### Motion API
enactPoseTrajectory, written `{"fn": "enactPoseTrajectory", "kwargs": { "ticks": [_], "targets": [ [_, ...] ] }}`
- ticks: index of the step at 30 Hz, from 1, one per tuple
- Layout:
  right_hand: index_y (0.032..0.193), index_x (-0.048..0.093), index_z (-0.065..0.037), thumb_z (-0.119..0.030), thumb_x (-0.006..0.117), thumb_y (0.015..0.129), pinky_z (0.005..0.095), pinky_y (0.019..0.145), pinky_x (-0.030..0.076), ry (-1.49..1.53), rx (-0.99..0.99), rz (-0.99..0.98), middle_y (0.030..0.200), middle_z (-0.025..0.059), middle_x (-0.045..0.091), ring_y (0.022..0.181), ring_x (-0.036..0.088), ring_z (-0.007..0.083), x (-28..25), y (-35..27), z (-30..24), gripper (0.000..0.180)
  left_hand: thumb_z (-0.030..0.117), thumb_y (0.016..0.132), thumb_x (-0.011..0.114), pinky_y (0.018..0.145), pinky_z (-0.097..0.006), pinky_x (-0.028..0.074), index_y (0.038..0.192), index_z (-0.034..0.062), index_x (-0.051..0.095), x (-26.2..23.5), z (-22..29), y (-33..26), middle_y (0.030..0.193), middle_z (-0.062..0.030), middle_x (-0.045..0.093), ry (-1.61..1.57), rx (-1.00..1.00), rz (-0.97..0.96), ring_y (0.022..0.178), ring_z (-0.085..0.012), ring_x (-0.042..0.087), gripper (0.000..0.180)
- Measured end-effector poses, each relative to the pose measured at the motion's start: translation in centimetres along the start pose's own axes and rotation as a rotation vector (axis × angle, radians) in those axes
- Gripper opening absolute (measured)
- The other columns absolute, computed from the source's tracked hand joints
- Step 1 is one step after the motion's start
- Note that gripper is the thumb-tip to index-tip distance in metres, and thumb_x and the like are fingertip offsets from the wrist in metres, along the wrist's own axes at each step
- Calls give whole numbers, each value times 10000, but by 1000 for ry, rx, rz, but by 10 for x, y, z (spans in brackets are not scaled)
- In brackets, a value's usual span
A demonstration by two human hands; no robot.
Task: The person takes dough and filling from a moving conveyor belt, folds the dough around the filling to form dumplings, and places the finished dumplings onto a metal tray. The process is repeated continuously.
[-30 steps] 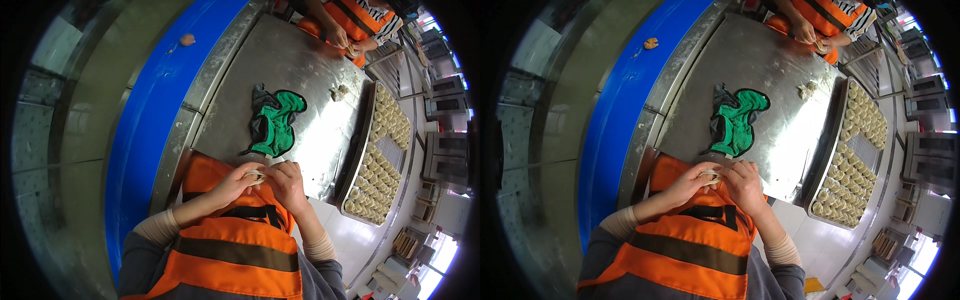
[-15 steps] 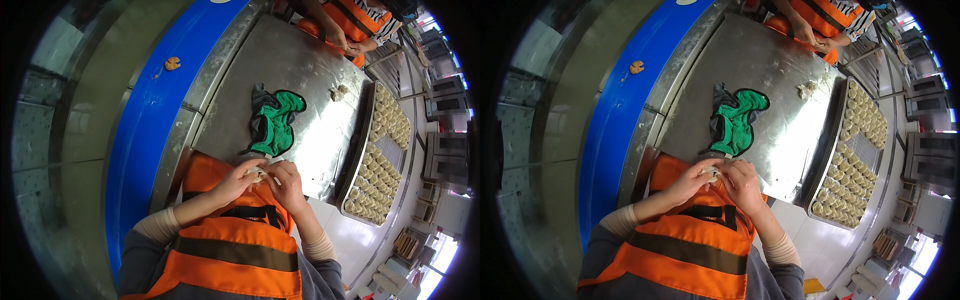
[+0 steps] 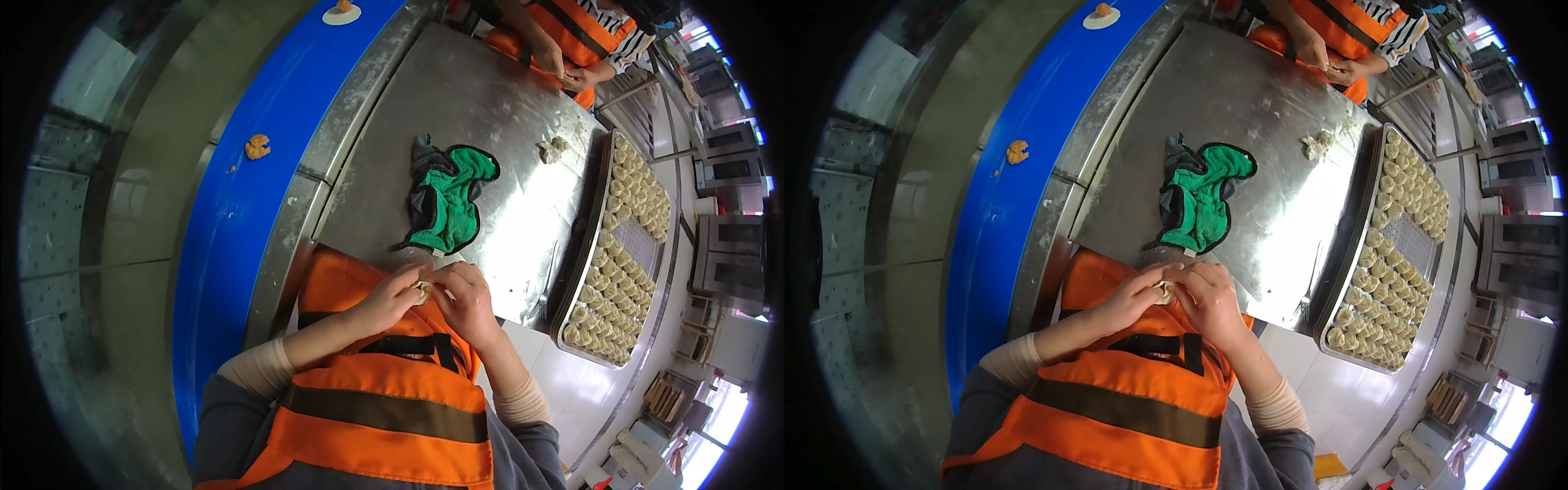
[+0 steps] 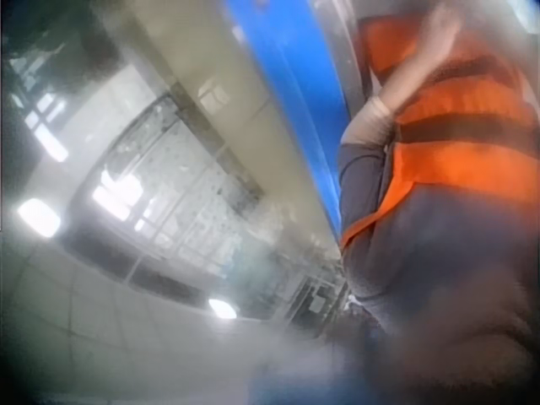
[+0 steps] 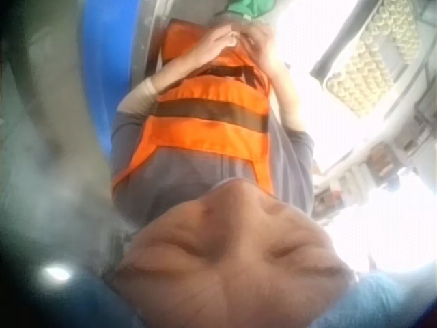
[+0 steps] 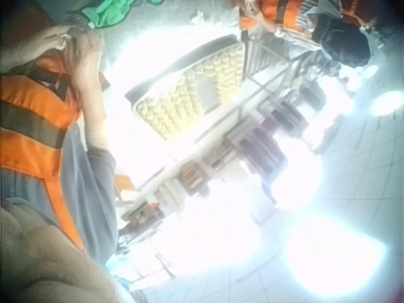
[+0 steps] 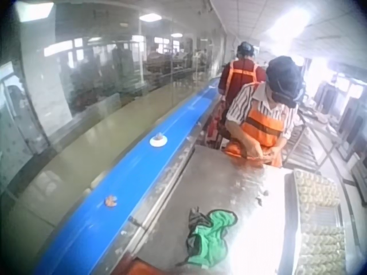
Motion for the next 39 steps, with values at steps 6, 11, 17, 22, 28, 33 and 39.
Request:
{"fn": "enactPoseTrajectory", "kwargs": {
  "ticks": [6, 11, 17, 22, 28, 33, 39],
  "targets": [
    [930, 666, -65, 30, 760, 718, 370, 678, 446, -47, -45, 46, 810, 56, 641, 726, 599, 254, 2, 0, -2, 251, 371, 1096, 362, 607, -294, 495, 1138, 47, 536, 3, -16, -2, 892, -63, 613, -512, -286, 30, 713, -150, 597, 371],
    [935, 663, -70, 12, 762, 718, 368, 684, 445, -32, -105, 34, 817, 50, 640, 728, 599, 246, -3, 7, -14, 252, 387, 1100, 348, 466, -242, 385, 1083, 75, 528, 1, -10, 1, 785, -22, 562, -334, -252, 139, 572, -102, 507, 361],
    [947, 662, -78, 11, 761, 704, 367, 676, 439, -114, -143, -17, 799, 43, 622, 726, 595, 243, 1, 7, -16, 276, 378, 1102, 352, 466, -209, 352, 1048, 81, 544, -8, -11, 2, 765, -4, 530, -192, -303, 202, 581, -66, 479, 357],
    [950, 662, -79, 4, 768, 699, 358, 665, 431, -106, -131, 9, 759, 38, 612, 714, 591, 235, 1, 5, -9, 285, 373, 1102, 352, 482, -210, 358, 1011, 72, 564, -2, 4, 5, 730, -1, 511, -136, -187, 102, 575, -59, 463, 380],
    [906, 660, -87, -5, 790, 675, 358, 655, 432, -44, -118, 82, 746, 24, 614, 693, 579, 237, 0, 4, -10, 277, 394, 1102, 332, 479, -210, 348, 1002, 64, 561, -13, 6, 14, 709, 13, 492, 201, 59, 170, 566, -53, 450, 414],
    [883, 662, -86, -8, 795, 687, 363, 660, 448, -137, -177, 4, 774, 31, 625, 702, 592, 243, 2, 1, -7, 249, 415, 1099, 317, 479, -209, 351, 1003, 68, 565, -7, 18, 14, 726, 20, 509, 131, 103, 115, 568, -51, 459, 437],
    [877, 672, -77, -26, 783, 723, 364, 681, 474, 50, -72, -24, 804, 62, 637, 741, 619, 248, 10, 1, -2, 196, 445, 1092, 326, 476, -208, 346, 1006, 72, 557, -10, -13, 13, 751, 13, 526, -31, -203, 86, 554, -49, 457, 447]
  ]
}}
Point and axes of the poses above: each hand's wrist, its own y-axis towards the middle knuckle, its own x-axis out of the palm, z = x × y, the point moved 10 cm from there along y, towards the middle knuckle
